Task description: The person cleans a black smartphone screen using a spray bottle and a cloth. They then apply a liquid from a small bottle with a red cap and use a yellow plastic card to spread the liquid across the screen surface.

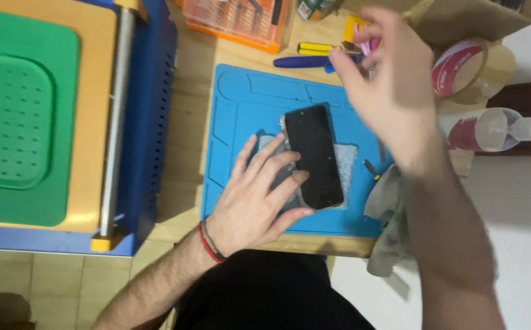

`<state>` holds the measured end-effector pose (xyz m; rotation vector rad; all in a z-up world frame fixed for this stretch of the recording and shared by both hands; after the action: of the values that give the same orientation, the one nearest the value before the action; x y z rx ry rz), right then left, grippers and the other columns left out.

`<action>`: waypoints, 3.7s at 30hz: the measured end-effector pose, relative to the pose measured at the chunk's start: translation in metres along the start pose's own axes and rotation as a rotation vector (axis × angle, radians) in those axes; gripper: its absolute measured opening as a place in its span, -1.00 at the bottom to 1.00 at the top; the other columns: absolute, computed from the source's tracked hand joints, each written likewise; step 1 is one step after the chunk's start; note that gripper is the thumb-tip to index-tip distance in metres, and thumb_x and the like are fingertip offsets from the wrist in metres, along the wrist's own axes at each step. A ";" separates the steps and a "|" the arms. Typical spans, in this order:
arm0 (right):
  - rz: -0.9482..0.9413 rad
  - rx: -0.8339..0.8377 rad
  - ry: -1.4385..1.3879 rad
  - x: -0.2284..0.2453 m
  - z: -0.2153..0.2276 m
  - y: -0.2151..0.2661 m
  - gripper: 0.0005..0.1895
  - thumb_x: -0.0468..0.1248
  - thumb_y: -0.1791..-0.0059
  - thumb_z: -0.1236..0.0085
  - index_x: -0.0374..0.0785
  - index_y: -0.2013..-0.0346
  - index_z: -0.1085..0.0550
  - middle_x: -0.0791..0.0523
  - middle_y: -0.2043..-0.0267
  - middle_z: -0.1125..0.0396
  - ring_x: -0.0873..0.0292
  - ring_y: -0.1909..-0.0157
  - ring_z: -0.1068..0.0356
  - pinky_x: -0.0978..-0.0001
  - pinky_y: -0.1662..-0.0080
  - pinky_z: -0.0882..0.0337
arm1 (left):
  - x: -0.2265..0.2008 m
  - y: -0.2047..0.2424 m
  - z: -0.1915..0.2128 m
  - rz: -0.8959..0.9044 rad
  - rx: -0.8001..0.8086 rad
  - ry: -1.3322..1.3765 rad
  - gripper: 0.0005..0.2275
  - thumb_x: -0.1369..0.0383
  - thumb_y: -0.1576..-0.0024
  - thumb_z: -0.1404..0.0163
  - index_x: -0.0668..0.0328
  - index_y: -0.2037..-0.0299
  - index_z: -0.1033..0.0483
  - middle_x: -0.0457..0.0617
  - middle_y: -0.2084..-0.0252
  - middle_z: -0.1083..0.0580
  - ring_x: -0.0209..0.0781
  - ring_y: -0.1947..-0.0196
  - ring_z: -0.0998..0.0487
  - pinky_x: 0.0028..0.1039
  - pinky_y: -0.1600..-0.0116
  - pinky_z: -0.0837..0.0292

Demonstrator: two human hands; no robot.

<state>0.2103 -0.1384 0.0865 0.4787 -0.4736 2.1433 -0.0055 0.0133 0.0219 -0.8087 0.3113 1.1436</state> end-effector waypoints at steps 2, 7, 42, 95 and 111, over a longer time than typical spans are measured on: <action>0.070 -0.069 0.090 -0.020 -0.024 -0.029 -0.60 -0.16 -0.25 -0.50 -0.42 -0.07 -0.50 0.03 0.10 -0.53 0.09 0.26 -0.51 0.16 0.19 -0.49 | 0.000 0.002 0.001 -0.005 -0.016 0.013 -0.60 0.00 -0.39 -0.01 0.19 -0.13 -0.57 0.22 -0.22 -0.47 0.39 -0.48 -0.38 0.32 -0.58 -0.04; 0.156 -0.334 0.385 -0.045 -0.070 -0.074 -0.29 0.10 -0.24 -0.78 -0.12 0.46 -0.42 0.23 0.53 -0.38 0.00 0.40 -0.52 -0.07 0.34 -0.48 | 0.002 0.005 0.006 -0.001 -0.033 0.012 -0.65 0.08 -0.35 -0.11 0.20 -0.10 -0.60 0.20 -0.19 -0.47 0.37 -0.43 -0.40 0.33 -0.55 -0.11; -0.363 0.631 -1.753 0.010 -0.042 0.221 -0.09 0.03 -0.15 -0.46 -0.25 -0.56 -0.09 -0.13 0.39 -0.34 0.00 0.46 -0.41 0.33 0.49 -0.31 | -0.021 0.002 0.029 -0.003 -0.008 0.904 -0.57 0.13 -0.56 0.27 0.36 -0.41 -0.34 0.30 -0.42 -0.43 0.27 -0.47 -0.51 -0.02 -0.61 -0.46; -0.381 0.524 -1.036 0.032 -0.047 0.268 -0.49 -0.10 0.13 -0.45 -0.21 -0.05 -0.55 0.19 0.08 -0.54 0.31 0.07 -0.46 0.40 0.02 -0.46 | -0.099 0.043 -0.015 0.642 -0.294 1.091 -0.67 0.27 -0.11 -0.37 0.20 0.02 -0.57 0.02 0.10 -0.68 -0.27 0.13 -0.68 -0.51 -0.04 -0.58; -0.193 0.149 -1.376 -0.004 -0.073 0.327 -0.32 -0.31 0.11 -0.60 -0.36 -0.19 -0.39 -0.04 -0.01 -0.50 0.09 -0.01 -0.57 0.27 -0.10 -0.56 | -0.064 0.011 -0.003 0.120 0.145 1.284 -0.58 0.09 -0.51 0.08 0.30 -0.35 -0.47 0.14 -0.23 -0.61 0.09 -0.34 -0.68 -0.05 -0.64 -0.59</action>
<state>-0.0675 -0.2858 -0.0307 1.9852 -0.9235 1.3753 -0.0413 -0.0304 0.0541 -1.3237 1.4933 0.5502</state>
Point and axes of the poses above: each hand's wrist, its own y-axis away from the middle knuckle, its own z-axis out of the back of the hand, x = y × z, the point moved 1 cm from there along -y, towards the middle knuckle
